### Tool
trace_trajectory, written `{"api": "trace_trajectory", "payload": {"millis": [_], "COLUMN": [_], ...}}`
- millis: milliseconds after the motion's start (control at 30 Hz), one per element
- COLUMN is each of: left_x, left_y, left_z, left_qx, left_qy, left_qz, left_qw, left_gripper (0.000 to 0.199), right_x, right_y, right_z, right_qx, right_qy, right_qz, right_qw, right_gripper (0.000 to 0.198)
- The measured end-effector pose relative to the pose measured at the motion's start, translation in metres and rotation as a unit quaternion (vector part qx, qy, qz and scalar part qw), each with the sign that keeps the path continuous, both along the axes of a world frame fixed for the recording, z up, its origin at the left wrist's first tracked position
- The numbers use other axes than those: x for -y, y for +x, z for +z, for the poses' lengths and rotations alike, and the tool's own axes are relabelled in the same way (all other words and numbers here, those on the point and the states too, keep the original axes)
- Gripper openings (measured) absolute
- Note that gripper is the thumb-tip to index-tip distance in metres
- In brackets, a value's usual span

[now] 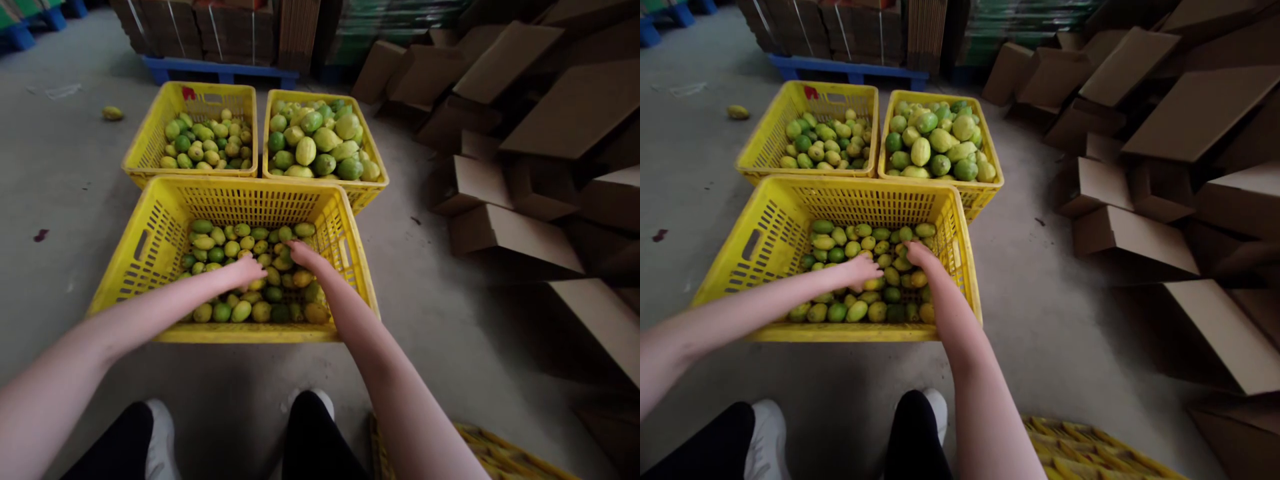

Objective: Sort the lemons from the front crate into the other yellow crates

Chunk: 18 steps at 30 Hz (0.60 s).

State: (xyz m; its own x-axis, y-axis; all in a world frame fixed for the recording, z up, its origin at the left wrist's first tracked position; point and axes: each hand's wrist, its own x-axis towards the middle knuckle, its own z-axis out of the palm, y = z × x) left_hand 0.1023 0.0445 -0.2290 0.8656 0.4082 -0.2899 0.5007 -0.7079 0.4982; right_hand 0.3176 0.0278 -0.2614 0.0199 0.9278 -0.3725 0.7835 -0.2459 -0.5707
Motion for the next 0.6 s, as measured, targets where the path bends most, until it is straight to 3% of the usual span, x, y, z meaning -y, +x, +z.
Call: {"api": "trace_trajectory", "payload": {"millis": [100,167,300,433,600], "left_x": [-0.034,-0.046,-0.039,-0.019,-0.016], "left_y": [-0.033,-0.058,-0.093,-0.096,-0.086], "left_z": [0.027,0.045,0.068,0.078,0.089], "left_qx": [0.027,0.079,0.198,0.260,0.343], "left_qy": [-0.069,-0.150,-0.274,-0.357,-0.454], "left_qz": [0.094,0.166,0.337,0.426,0.458], "left_qw": [0.993,0.971,0.879,0.789,0.683], "left_gripper": [0.042,0.051,0.060,0.060,0.045], "right_x": [0.001,0.003,0.007,0.012,0.011], "right_y": [0.007,0.008,-0.003,-0.021,-0.028], "right_z": [0.004,0.009,0.016,0.018,0.025], "right_qx": [0.035,0.077,0.146,0.166,0.066], "right_qy": [-0.015,-0.035,-0.102,-0.080,-0.020], "right_qz": [0.033,0.086,0.152,0.103,0.023], "right_qw": [0.999,0.993,0.972,0.977,0.997], "right_gripper": [0.068,0.080,0.091,0.065,0.038]}}
